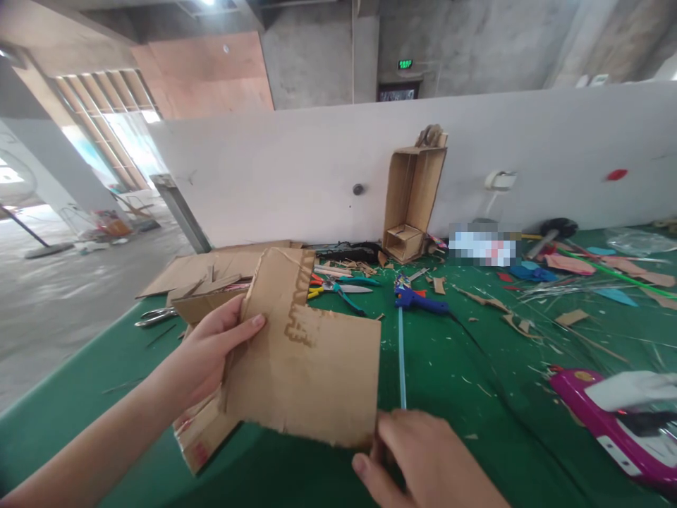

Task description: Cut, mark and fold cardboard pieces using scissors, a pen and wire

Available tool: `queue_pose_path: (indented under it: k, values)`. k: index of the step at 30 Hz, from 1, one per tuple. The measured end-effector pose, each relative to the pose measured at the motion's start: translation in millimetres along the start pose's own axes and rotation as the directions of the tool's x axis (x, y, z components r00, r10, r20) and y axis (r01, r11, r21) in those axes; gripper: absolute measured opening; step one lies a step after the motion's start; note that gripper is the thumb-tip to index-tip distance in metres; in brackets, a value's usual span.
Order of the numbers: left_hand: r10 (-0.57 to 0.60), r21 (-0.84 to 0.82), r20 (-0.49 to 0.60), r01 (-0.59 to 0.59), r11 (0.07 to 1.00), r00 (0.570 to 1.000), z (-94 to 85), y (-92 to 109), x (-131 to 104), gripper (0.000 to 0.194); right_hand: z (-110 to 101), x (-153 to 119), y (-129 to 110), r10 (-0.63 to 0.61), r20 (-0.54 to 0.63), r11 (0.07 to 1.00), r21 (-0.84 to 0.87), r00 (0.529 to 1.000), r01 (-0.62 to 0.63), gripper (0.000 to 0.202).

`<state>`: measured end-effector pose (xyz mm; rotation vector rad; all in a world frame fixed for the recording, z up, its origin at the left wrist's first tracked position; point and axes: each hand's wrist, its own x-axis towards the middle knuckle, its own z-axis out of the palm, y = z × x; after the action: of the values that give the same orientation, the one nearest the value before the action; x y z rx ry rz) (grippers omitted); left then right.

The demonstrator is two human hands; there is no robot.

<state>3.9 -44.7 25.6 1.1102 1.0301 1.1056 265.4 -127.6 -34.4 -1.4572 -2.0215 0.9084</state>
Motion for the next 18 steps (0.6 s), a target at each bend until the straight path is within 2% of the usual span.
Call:
queue_pose_path:
  k: [1,3,6,8,10,12,14,15,18]
  values:
    - [0.044,0.039,-0.021,-0.043,0.998,0.999,-4.1,-3,3,0.051,-6,6,5,-0.05,-0.023,0.989,-0.138,0.998,0.046,0.019]
    - [0.068,0.117,-0.078,-0.058,0.991,0.995,-13.7,-8,5,0.053,-18,18,16,-0.11,-0.029,0.936,-0.338,0.994,0.094,0.023]
    - [-0.001,0.169,-0.117,0.021,0.985,0.993,-22.6,-15,2,0.059,-32,32,36,-0.144,0.051,0.813,-0.563,0.988,0.147,0.02]
    - [-0.037,0.183,-0.072,0.049,0.982,0.997,-21.8,-20,-4,0.063,-40,37,51,-0.162,0.054,0.706,-0.691,0.985,0.154,0.02]
    - [-0.051,0.213,0.018,0.046,0.976,0.999,-17.4,-28,-12,0.062,-48,39,67,-0.165,0.01,0.605,-0.789,0.986,0.109,0.024]
    - [-0.086,0.293,0.123,0.047,0.955,0.989,-12.7,-37,-21,0.062,-55,39,79,-0.186,-0.054,0.558,-0.828,0.981,0.06,0.024]
    - [-0.129,0.477,0.173,0.031,0.878,0.976,-9.3,-47,-31,0.066,-59,37,87,-0.212,-0.089,0.533,-0.845,0.973,0.039,0.023]
    - [-0.129,0.59,0.173,0.002,0.807,0.976,-7.9,-52,-36,0.069,-59,37,88,-0.223,-0.095,0.513,-0.858,0.97,0.034,0.023]
    - [-0.004,0.84,0.175,-0.147,0.522,0.985,-2.5,-61,-48,0.074,-56,38,80,-0.246,-0.089,0.438,-0.899,0.965,0.029,0.023]
